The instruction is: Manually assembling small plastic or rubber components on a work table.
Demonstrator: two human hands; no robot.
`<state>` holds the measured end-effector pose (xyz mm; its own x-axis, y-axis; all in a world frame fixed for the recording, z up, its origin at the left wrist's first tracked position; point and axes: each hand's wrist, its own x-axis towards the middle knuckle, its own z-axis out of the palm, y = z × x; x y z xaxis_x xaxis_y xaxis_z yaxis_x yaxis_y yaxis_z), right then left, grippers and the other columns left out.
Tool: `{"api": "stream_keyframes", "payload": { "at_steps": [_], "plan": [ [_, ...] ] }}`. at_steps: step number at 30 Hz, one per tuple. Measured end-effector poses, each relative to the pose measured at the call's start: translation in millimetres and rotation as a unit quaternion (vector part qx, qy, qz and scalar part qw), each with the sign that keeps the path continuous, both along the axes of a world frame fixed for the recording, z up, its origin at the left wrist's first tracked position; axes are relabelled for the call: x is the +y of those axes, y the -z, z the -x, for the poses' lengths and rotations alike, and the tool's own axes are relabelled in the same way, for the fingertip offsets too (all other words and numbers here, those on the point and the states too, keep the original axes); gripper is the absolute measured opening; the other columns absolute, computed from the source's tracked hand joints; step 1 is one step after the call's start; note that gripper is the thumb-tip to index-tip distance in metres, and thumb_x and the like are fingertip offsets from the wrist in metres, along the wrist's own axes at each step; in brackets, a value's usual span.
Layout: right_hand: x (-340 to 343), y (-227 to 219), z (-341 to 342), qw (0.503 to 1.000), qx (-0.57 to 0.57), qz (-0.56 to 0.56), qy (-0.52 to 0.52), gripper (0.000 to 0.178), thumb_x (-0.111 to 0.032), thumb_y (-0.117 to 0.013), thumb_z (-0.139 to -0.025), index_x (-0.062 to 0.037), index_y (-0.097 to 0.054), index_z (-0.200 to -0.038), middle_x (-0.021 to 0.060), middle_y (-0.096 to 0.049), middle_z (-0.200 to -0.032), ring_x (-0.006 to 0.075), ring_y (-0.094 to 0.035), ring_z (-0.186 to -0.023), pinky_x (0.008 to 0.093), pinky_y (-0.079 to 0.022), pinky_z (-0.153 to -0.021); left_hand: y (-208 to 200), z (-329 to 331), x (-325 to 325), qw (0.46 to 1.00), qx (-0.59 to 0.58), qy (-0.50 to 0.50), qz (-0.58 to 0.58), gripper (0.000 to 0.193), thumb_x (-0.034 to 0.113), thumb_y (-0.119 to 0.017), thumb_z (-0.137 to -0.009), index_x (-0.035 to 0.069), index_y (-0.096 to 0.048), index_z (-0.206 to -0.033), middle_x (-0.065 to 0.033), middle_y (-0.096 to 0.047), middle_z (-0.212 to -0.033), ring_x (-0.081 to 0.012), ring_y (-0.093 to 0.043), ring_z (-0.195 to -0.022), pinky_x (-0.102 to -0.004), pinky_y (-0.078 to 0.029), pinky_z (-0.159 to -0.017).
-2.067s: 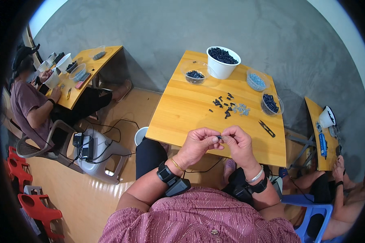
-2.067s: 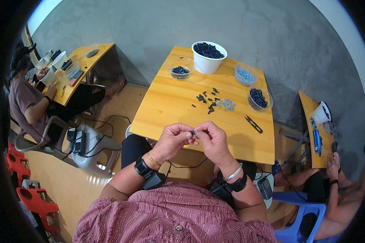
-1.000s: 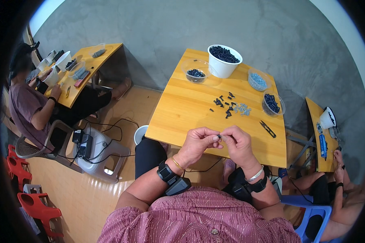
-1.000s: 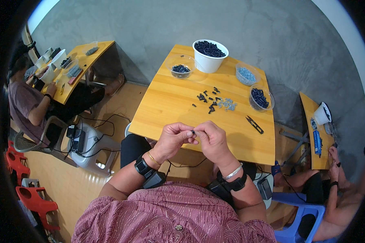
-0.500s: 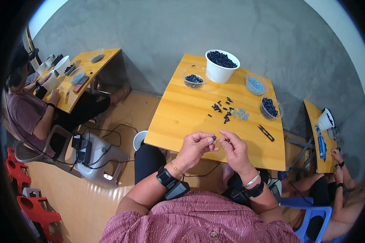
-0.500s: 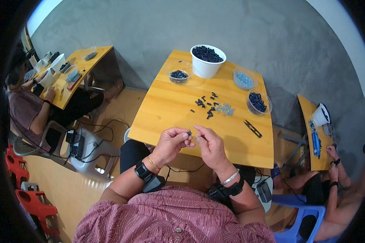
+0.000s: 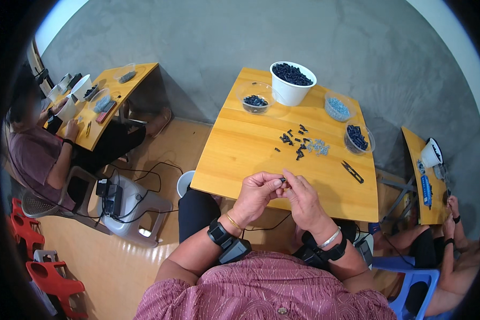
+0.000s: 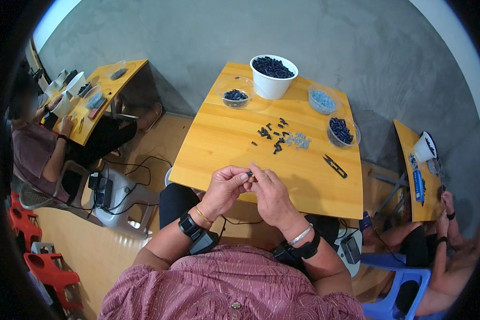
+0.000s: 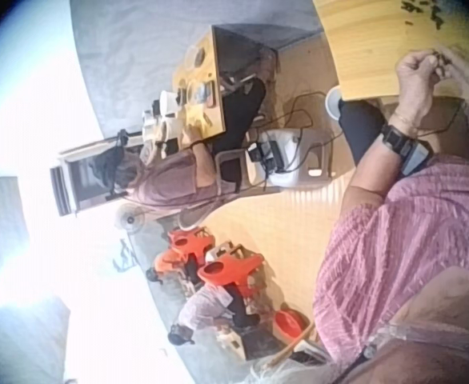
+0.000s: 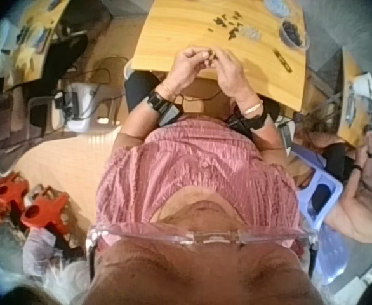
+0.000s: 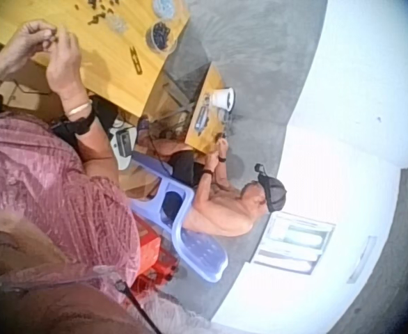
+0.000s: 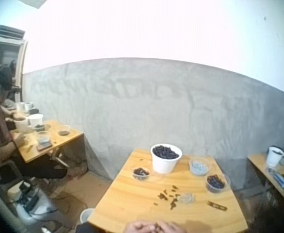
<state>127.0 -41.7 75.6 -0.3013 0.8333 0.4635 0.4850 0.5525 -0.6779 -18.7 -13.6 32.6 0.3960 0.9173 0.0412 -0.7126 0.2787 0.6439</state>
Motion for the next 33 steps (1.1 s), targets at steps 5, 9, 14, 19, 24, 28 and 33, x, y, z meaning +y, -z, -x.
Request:
{"api": "stream_keyframes", "payload": {
  "at_steps": [5, 9, 14, 19, 24, 28, 33],
  "plan": [
    [-3, -2, 3, 1.000, -0.001, 0.012, -0.007, 0.039, 0.001, -0.048, -0.080, 0.0055, -0.044, -0.118, 0.0164, -0.052, -0.089, 0.0285, -0.054, -0.081, 0.0339, -0.046, -0.073, 2, 1, 0, 1.000, -0.001, 0.002, 0.003, 0.011, 0.002, -0.054, -0.084, -0.001, -0.060, -0.093, -0.0086, -0.062, -0.084, -0.0118, -0.056, -0.071, -0.0277, -0.051, -0.070],
    [-4, -4, 5, 0.997, -0.063, -0.042, 0.008, 0.038, 0.000, -0.047, -0.081, 0.0054, -0.043, -0.119, 0.0154, -0.052, -0.089, 0.0278, -0.054, -0.080, 0.0337, -0.046, -0.072, 3, 2, 0, 1.000, -0.004, 0.001, 0.002, 0.012, 0.001, -0.054, -0.084, -0.001, -0.060, -0.093, -0.0080, -0.061, -0.083, -0.0121, -0.056, -0.071, -0.0271, -0.051, -0.070],
    [-1, 6, 2, 0.999, 0.022, 0.037, -0.022, 0.037, -0.002, -0.046, -0.084, 0.0023, -0.044, -0.121, 0.0149, -0.052, -0.089, 0.0261, -0.054, -0.081, 0.0324, -0.045, -0.073, 8, 2, 1, 1.000, -0.001, -0.002, 0.001, 0.011, 0.001, -0.052, -0.085, -0.001, -0.059, -0.093, -0.0088, -0.060, -0.082, -0.0136, -0.057, -0.072, -0.0298, -0.052, -0.071],
    [0, 4, -3, 0.999, 0.022, 0.027, 0.013, 0.036, -0.003, -0.046, -0.085, 0.0021, -0.044, -0.120, 0.0154, -0.052, -0.089, 0.0259, -0.055, -0.083, 0.0321, -0.046, -0.074, 7, 1, 2, 1.000, -0.012, -0.002, 0.009, 0.011, 0.002, -0.052, -0.085, -0.001, -0.059, -0.093, -0.0098, -0.060, -0.082, -0.0139, -0.057, -0.071, -0.0317, -0.053, -0.073],
    [-3, 5, 1, 0.999, 0.034, 0.026, -0.001, 0.036, -0.003, -0.047, -0.084, 0.0027, -0.044, -0.120, 0.0158, -0.053, -0.090, 0.0265, -0.055, -0.083, 0.0321, -0.046, -0.073, 5, 0, 1, 1.000, 0.003, -0.005, 0.019, 0.011, 0.002, -0.052, -0.085, -0.002, -0.059, -0.093, -0.0096, -0.061, -0.084, -0.0134, -0.057, -0.072, -0.0289, -0.052, -0.072],
    [-3, 7, 2, 0.999, -0.031, -0.020, 0.008, 0.037, -0.003, -0.050, -0.083, 0.0035, -0.045, -0.119, 0.0157, -0.053, -0.091, 0.0283, -0.054, -0.082, 0.0333, -0.046, -0.072, 9, 0, 2, 1.000, 0.012, -0.007, 0.009, 0.011, 0.001, -0.053, -0.085, -0.002, -0.059, -0.092, -0.0090, -0.061, -0.084, -0.0121, -0.055, -0.071, -0.0272, -0.051, -0.069],
    [-3, 16, 4, 0.996, -0.074, -0.054, 0.016, 0.037, -0.004, -0.051, -0.082, 0.0040, -0.045, -0.118, 0.0152, -0.053, -0.089, 0.0292, -0.053, -0.079, 0.0358, -0.045, -0.070, 15, 1, 3, 0.999, 0.028, -0.006, 0.016, 0.011, 0.001, -0.053, -0.084, -0.002, -0.060, -0.093, -0.0085, -0.060, -0.084, -0.0118, -0.054, -0.072, -0.0269, -0.050, -0.069]
  ]
}}
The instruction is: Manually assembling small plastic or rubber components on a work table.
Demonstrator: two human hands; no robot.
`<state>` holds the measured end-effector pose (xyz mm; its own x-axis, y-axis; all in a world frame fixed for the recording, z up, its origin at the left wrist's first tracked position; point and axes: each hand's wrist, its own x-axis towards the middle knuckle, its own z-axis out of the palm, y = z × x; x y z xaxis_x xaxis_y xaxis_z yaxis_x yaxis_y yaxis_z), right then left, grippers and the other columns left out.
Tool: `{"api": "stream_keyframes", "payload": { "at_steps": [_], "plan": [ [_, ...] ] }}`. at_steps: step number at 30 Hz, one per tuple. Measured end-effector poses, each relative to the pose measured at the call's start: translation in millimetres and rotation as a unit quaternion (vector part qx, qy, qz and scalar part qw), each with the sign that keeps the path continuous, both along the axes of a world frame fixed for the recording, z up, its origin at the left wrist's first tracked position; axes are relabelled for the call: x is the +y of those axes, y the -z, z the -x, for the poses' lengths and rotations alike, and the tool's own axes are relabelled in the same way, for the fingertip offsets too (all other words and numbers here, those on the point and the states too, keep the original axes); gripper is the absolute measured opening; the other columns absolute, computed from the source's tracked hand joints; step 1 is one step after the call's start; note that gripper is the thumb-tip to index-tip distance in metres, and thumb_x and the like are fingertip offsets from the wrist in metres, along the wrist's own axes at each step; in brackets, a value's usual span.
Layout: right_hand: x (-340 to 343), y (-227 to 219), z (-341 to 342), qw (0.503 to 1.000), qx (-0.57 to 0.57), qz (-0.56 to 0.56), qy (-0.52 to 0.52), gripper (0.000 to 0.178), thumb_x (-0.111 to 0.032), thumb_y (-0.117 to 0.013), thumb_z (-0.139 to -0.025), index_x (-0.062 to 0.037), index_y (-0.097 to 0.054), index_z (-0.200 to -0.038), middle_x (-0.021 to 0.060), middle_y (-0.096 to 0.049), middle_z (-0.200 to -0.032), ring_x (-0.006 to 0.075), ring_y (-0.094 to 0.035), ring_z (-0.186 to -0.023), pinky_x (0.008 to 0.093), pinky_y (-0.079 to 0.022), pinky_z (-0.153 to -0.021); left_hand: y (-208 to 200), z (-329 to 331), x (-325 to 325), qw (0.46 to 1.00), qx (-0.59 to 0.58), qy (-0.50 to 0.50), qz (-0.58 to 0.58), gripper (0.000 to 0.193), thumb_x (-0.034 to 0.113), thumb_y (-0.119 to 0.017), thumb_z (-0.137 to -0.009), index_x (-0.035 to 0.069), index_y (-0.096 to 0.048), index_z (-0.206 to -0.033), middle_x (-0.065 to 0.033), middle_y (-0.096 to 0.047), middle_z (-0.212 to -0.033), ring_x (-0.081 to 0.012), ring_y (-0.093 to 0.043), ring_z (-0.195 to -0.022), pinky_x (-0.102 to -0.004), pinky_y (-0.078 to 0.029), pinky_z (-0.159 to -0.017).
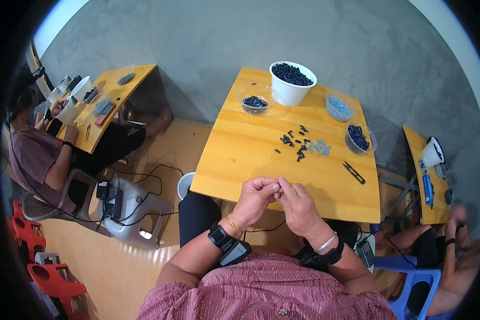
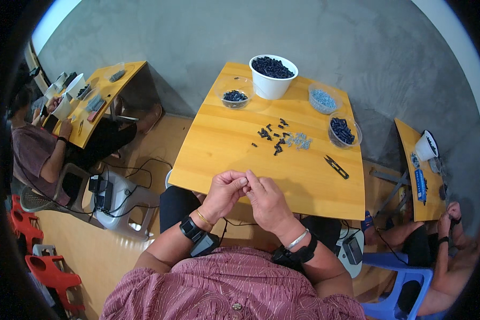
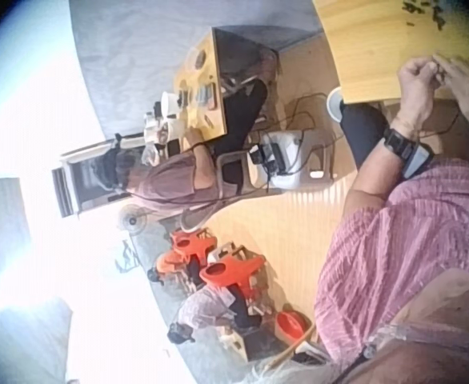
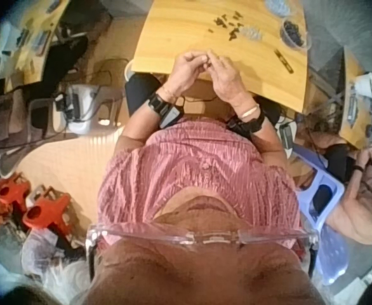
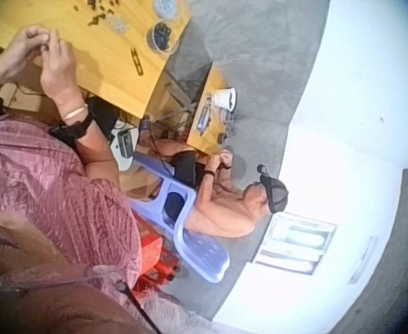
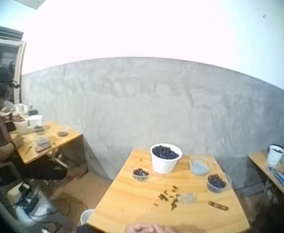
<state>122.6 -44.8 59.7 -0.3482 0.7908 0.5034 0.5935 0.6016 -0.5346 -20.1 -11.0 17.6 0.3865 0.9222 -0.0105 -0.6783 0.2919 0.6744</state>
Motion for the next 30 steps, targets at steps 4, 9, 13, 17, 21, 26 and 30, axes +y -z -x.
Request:
{"api": "stream_keyframes", "payload": {
  "at_steps": [4, 9, 13, 17, 21, 26, 30],
  "plan": [
    [0, 7, 3, 1.000, 0.002, 0.002, 0.001, 0.039, -0.005, -0.052, -0.081, 0.0037, -0.044, -0.118, 0.0149, -0.053, -0.086, 0.0296, -0.053, -0.078, 0.0366, -0.045, -0.068, 5, 3, 2, 1.000, 0.006, -0.001, 0.008, 0.010, 0.001, -0.054, -0.084, -0.002, -0.059, -0.092, -0.0083, -0.060, -0.083, -0.0123, -0.055, -0.071, -0.0267, -0.050, -0.069],
    [17, 11, -11, 0.996, 0.031, 0.056, 0.055, 0.032, -0.006, -0.052, -0.080, 0.0007, -0.049, -0.111, 0.0157, -0.054, -0.081, 0.0306, -0.055, -0.074, 0.0368, -0.045, -0.065, 5, 9, 8, 1.000, -0.001, -0.016, 0.014, 0.011, 0.003, -0.052, -0.085, -0.002, -0.058, -0.094, -0.0082, -0.059, -0.081, -0.0135, -0.057, -0.071, -0.0311, -0.052, -0.074],
    [71, 30, -25, 0.992, -0.004, 0.075, 0.105, 0.018, -0.009, -0.054, -0.078, -0.0021, -0.054, -0.095, 0.0171, -0.057, -0.076, 0.0332, -0.057, -0.071, 0.0385, -0.046, -0.064, 8, 16, 14, 0.999, -0.016, -0.035, 0.030, 0.012, 0.004, -0.053, -0.086, -0.001, -0.057, -0.095, -0.0077, -0.059, -0.081, -0.0137, -0.057, -0.071, -0.0337, -0.052, -0.075],
    [117, 27, -15, 0.983, -0.076, 0.084, 0.145, 0.016, -0.014, -0.055, -0.078, -0.0029, -0.053, -0.090, 0.0186, -0.060, -0.080, 0.0353, -0.058, -0.077, 0.0421, -0.046, -0.067, 11, 20, 17, 0.998, -0.035, -0.034, 0.031, 0.013, 0.006, -0.053, -0.086, -0.001, -0.057, -0.096, -0.0072, -0.059, -0.081, -0.0133, -0.057, -0.070, -0.0337, -0.052, -0.075],
    [134, 26, 1, 0.965, -0.152, 0.133, 0.166, 0.018, -0.015, -0.055, -0.079, -0.0022, -0.052, -0.091, 0.0210, -0.060, -0.083, 0.0367, -0.058, -0.081, 0.0437, -0.045, -0.069, 14, 24, 21, 0.997, -0.051, -0.031, 0.038, 0.013, 0.005, -0.052, -0.086, -0.001, -0.057, -0.096, -0.0074, -0.059, -0.082, -0.0133, -0.056, -0.070, -0.0351, -0.052, -0.076],
    [148, 45, 1, 0.954, -0.231, 0.118, 0.153, 0.016, -0.013, -0.052, -0.079, -0.0008, -0.049, -0.089, 0.0222, -0.060, -0.081, 0.0390, -0.058, -0.080, 0.0462, -0.045, -0.069, 16, 27, 23, 0.998, -0.045, -0.035, 0.042, 0.013, 0.005, -0.052, -0.086, -0.001, -0.057, -0.097, -0.0075, -0.059, -0.082, -0.0134, -0.057, -0.070, -0.0350, -0.052, -0.076],
    [142, 43, -9, 0.945, -0.217, 0.154, 0.189, 0.013, -0.006, -0.051, -0.077, 0.0001, -0.050, -0.088, 0.0210, -0.059, -0.078, 0.0366, -0.059, -0.072, 0.0416, -0.047, -0.066, 13, 24, 21, 0.998, -0.045, -0.025, 0.030, 0.014, 0.006, -0.051, -0.087, -0.001, -0.057, -0.097, -0.0080, -0.059, -0.082, -0.0133, -0.057, -0.071, -0.0327, -0.052, -0.075]
  ]
}}
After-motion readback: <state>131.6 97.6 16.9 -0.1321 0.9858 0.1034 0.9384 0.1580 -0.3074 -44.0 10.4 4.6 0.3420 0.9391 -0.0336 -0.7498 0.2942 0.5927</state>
